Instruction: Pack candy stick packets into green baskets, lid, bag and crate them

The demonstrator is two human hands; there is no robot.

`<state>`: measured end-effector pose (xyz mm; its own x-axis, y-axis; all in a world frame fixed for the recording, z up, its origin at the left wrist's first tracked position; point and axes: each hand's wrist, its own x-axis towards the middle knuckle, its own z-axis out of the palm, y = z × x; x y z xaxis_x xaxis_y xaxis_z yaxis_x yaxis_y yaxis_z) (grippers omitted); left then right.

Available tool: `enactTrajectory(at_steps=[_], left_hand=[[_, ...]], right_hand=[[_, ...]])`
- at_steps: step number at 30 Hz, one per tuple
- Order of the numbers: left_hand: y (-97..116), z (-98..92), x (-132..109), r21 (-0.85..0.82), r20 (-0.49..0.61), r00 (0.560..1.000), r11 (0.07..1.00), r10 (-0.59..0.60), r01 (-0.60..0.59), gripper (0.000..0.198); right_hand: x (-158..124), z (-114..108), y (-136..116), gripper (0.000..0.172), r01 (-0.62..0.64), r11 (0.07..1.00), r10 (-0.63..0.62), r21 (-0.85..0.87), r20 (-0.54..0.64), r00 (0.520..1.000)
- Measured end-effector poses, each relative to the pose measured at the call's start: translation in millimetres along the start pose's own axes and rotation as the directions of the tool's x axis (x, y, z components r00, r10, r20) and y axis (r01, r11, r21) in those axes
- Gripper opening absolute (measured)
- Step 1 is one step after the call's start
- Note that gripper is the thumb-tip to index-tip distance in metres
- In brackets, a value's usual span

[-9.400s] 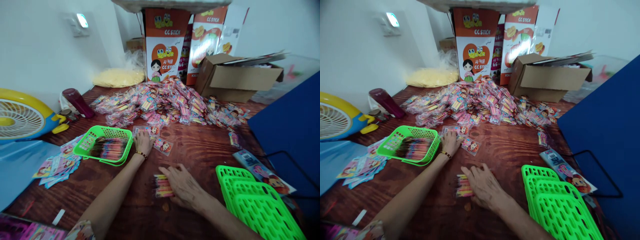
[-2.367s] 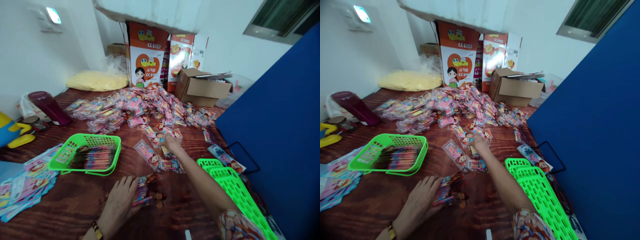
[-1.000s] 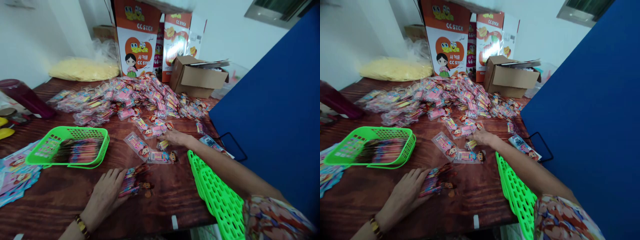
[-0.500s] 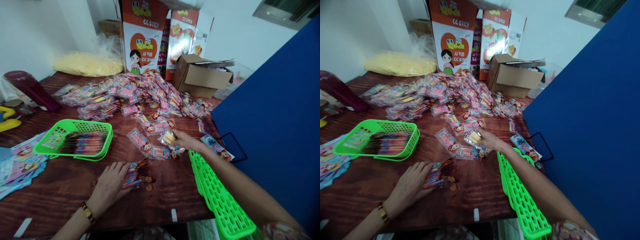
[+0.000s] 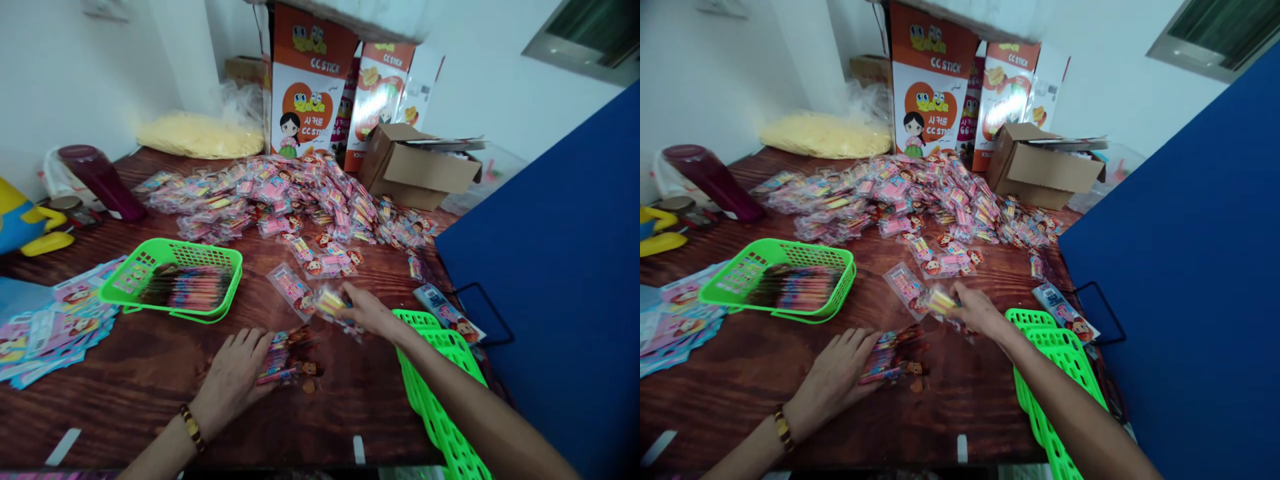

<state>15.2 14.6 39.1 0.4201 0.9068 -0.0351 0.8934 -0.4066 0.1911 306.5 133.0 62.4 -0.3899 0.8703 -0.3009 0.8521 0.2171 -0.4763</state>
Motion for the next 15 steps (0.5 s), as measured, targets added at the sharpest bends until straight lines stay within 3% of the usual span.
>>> enactTrajectory(at_steps=[3, 7, 10, 15], left_hand=[[-1, 1.6, 0, 0.000, -0.006, 1.000, 1.000, -0.005, 0.005, 0.059], [1, 1.6, 1, 0.002, 0.027, 0.999, 1.000, -0.020, 0.020, 0.060], [2, 2.9, 1, -0.010, 0.023, 0.999, 0.999, -0.032, 0.032, 0.062], [1, 8.1, 0, -0.035, -0.004, 0.999, 0.999, -0.036, 0.036, 0.064]], right_hand=[[46, 2, -32, 0.046, 0.009, 0.986, 0.006, 0.167, -0.091, 0.996], [92, 14, -75, 0.051, -0.189, 0.981, 0.188, -0.040, -0.017, 0.982], [92, 25, -88, 0.050, -0.170, 0.980, 0.166, -0.099, -0.052, 0.985], [93, 24, -80, 0.045, -0.100, 0.993, 0.098, -0.058, -0.037, 0.994]])
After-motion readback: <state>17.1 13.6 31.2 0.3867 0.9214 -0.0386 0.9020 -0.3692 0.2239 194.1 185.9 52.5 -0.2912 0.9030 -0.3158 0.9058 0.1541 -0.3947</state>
